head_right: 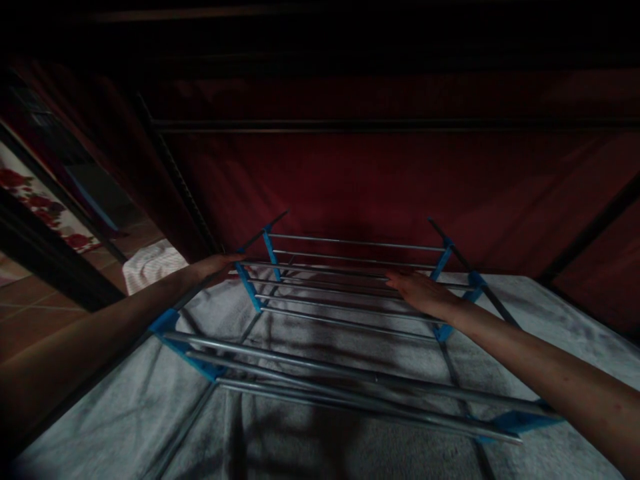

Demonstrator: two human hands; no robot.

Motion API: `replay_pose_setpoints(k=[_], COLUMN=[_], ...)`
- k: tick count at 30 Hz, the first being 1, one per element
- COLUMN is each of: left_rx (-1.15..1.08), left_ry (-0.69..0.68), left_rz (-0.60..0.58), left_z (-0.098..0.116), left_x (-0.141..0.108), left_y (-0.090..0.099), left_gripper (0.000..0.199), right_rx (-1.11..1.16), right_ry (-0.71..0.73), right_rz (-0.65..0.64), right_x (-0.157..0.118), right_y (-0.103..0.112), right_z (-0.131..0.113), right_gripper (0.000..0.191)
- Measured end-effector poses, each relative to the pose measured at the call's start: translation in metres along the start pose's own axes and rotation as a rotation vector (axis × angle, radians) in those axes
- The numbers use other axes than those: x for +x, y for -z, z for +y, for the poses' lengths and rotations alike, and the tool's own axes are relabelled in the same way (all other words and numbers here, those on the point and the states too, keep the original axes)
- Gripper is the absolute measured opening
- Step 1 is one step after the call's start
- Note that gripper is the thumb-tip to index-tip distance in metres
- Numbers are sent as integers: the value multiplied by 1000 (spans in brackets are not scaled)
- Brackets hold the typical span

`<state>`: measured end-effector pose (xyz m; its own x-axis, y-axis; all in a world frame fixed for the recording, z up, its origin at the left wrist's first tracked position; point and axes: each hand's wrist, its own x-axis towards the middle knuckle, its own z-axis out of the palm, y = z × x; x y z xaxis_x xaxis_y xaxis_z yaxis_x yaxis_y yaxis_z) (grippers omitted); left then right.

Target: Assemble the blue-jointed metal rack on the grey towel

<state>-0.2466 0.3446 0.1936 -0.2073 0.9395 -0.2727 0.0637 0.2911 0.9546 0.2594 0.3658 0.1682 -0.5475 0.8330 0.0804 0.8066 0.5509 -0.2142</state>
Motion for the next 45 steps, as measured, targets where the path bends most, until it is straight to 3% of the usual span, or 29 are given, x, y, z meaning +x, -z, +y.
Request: replay_pose_setpoints(k=[15, 23, 28, 32, 36, 37, 39, 42, 45], left_rx=[77, 86, 128, 111, 73, 73, 75, 78, 112], left_ry=[-33, 0, 17, 37, 44, 53, 59, 56, 48], left_rz=[12, 43, 20, 63, 59, 61, 62, 55, 35], left_z=[-4, -1, 0, 1, 3, 4, 4, 0, -6], left_x=[2, 4, 5, 7, 2, 1, 2, 9, 20], left_y=[-3, -6, -3, -1, -5, -6, -6, -1, 7], left_gripper=[59, 46, 47, 47, 46, 45, 44, 48, 60], right_rx=[61, 4, -10, -9, 45, 93, 213, 242, 133], right_ry=[-74, -75, -9, -2, -87, -113, -110, 93, 253], right_rz=[12, 24, 13, 195, 417, 408, 265, -66, -294], right_x=[5, 10, 4, -23, -67, -77, -90, -91, -79], right_y=[-8, -11, 0, 31, 63, 66, 64, 44, 16], right_z=[10, 5, -3, 12, 25, 21, 4, -34, -55], right_gripper=[52, 49, 49, 54, 45, 43, 41, 36, 29])
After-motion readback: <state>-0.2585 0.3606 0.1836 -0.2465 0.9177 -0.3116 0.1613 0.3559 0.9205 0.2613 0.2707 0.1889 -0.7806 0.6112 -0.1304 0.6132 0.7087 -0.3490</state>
